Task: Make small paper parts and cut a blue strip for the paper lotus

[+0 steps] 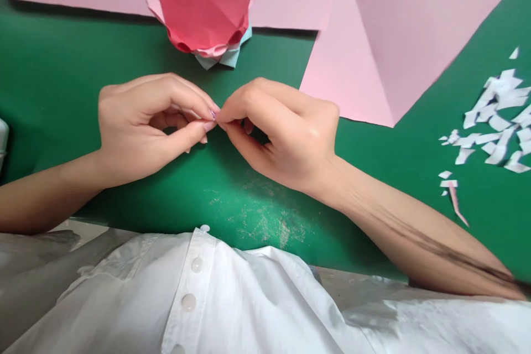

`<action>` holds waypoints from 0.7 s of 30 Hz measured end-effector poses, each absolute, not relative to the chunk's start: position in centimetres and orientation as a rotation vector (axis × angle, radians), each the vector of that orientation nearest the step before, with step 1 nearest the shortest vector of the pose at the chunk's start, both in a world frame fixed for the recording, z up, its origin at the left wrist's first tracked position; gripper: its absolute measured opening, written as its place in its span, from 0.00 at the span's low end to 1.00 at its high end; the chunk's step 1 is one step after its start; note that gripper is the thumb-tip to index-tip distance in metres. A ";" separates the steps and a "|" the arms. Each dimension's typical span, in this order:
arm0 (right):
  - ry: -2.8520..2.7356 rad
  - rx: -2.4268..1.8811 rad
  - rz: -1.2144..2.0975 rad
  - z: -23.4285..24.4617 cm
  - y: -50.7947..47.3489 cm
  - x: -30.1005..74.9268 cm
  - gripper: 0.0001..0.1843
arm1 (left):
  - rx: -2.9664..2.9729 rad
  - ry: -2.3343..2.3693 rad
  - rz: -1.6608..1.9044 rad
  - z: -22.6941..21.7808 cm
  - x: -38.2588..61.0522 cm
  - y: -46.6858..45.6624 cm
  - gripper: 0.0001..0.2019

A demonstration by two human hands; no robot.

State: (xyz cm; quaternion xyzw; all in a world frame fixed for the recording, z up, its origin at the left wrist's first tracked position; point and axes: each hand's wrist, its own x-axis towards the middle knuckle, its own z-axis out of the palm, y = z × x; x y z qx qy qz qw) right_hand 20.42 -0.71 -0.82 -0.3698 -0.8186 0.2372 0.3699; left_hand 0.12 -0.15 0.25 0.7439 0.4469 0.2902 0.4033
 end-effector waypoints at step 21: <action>-2.042 -0.848 0.834 -1.0 0.1 21.1 0.10 | 1.916 1.110 0.744 0.3 0.0 -0.1 0.05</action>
